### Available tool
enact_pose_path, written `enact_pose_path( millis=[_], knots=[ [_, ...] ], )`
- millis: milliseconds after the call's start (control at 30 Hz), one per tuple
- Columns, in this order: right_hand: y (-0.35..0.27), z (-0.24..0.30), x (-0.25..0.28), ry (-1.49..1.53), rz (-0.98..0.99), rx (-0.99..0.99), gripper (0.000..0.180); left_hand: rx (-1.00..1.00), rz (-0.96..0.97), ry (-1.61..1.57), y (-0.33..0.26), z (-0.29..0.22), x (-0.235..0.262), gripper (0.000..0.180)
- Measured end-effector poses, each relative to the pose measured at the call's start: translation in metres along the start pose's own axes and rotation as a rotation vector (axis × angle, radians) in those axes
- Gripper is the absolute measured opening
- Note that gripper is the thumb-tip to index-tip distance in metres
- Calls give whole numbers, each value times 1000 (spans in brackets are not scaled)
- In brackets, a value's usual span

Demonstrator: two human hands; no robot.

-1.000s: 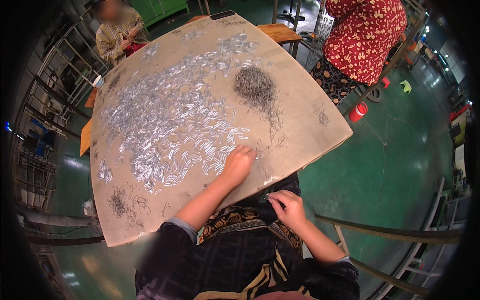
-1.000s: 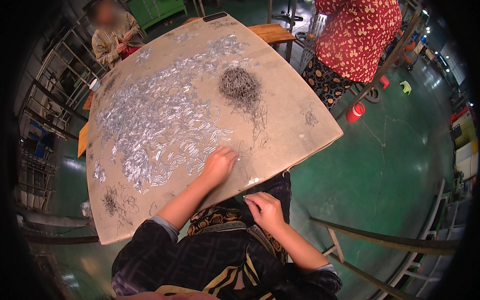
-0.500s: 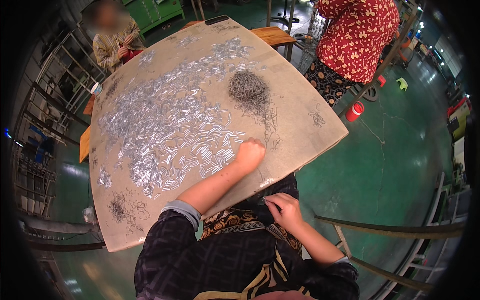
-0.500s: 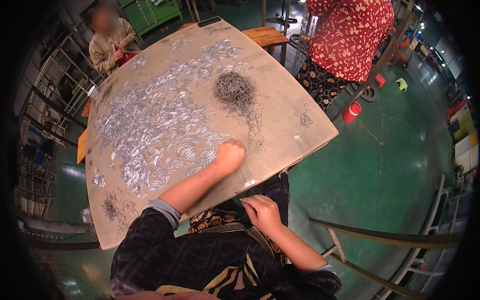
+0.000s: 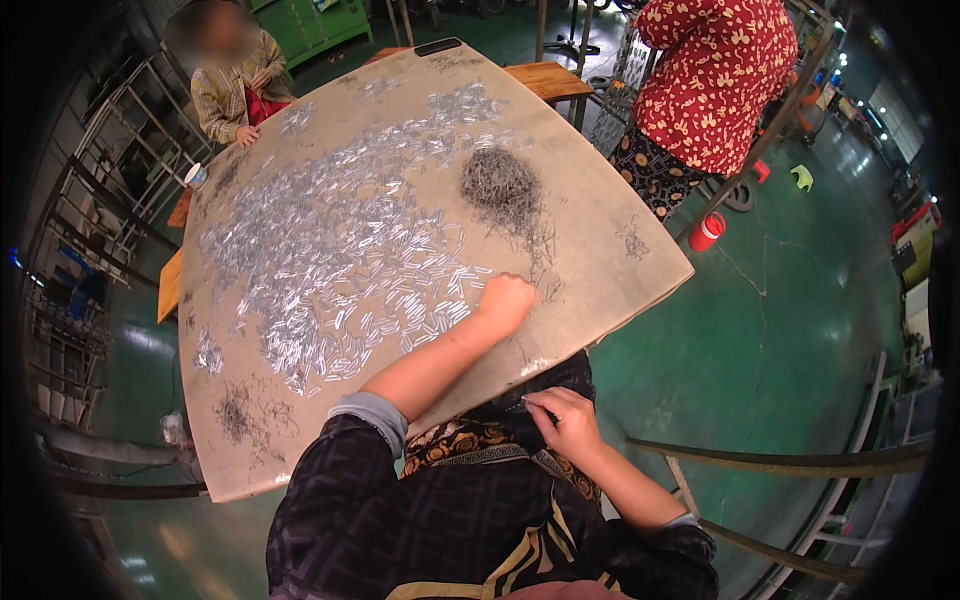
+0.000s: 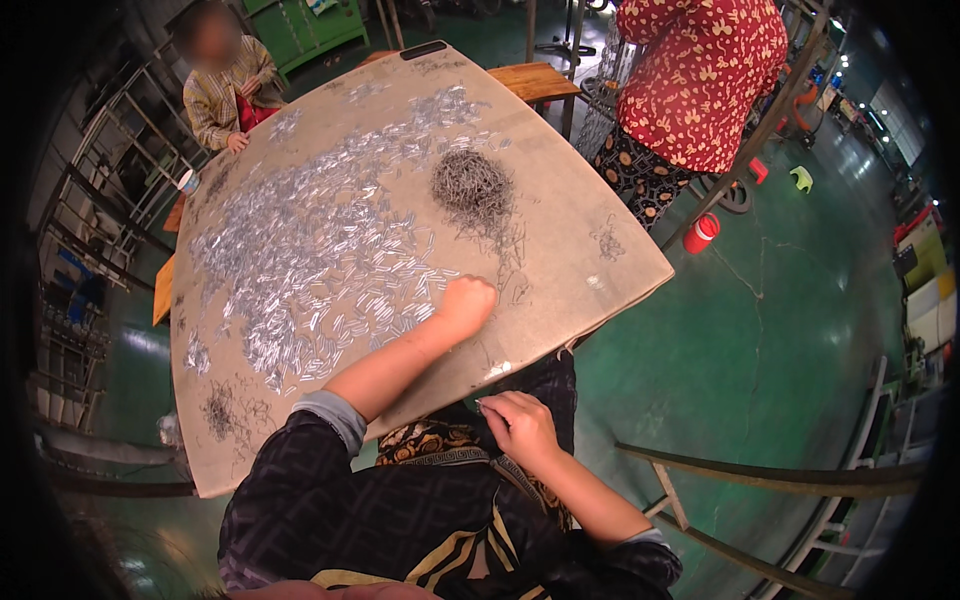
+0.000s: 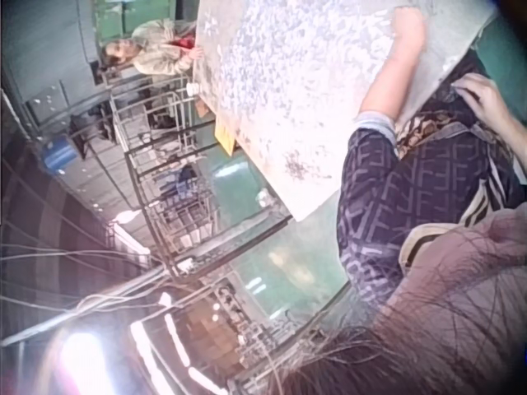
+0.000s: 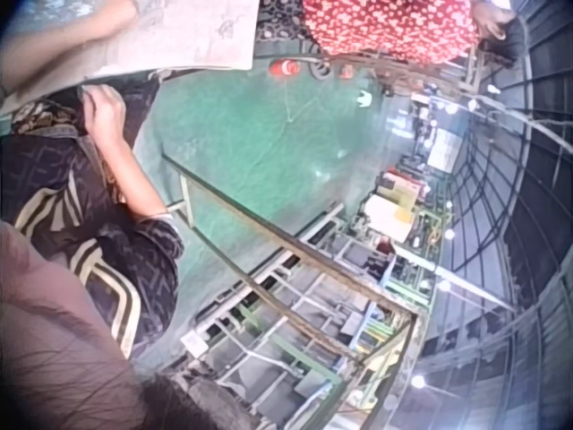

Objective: The person picks small silver pieces and dark wire from a table, attaches them together by hand, and hangs the assembled items on a nearby metal rack. The process repeats with multiple units.

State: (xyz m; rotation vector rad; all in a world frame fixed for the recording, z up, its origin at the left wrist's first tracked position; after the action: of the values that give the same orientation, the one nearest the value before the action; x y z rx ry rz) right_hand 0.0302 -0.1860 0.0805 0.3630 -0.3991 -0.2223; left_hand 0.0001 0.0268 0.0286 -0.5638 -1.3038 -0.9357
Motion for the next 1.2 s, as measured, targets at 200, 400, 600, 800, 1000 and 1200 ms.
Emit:
enact_pose_path(
  millis=[200,400,600,800,1000,1200],
  knots=[
    [-2,-5,2,-8,-43,-31,9,311,108,-823,-24,44,-2,10],
    [-1,-13,2,-25,-79,-90,8,234,187,-1596,-82,21,20,3],
    [0,-13,-1,-25,-82,-105,7,149,256,-1600,-128,-9,54,3],
    [-2,-15,-1,-18,-84,-114,7,192,171,-1497,-138,-19,52,5],
    [-3,-15,0,-43,-87,-106,7,253,74,-1469,-140,-28,55,6],
    [-4,-13,2,-65,-72,-79,7,179,-28,-1389,-141,-31,58,6]
  ],
)
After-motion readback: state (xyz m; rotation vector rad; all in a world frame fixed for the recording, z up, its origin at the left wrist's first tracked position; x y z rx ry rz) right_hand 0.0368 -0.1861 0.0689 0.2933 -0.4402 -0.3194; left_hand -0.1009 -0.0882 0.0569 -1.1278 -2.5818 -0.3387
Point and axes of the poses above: each hand's wrist, its own y-axis towards the middle knuckle, its own x-axis out of the back of the hand, z = x × y, the point moved 3 cm from there along y, towards the middle knuckle, and after that the axes turned 14 degrees about y, right-handed, at the moved point
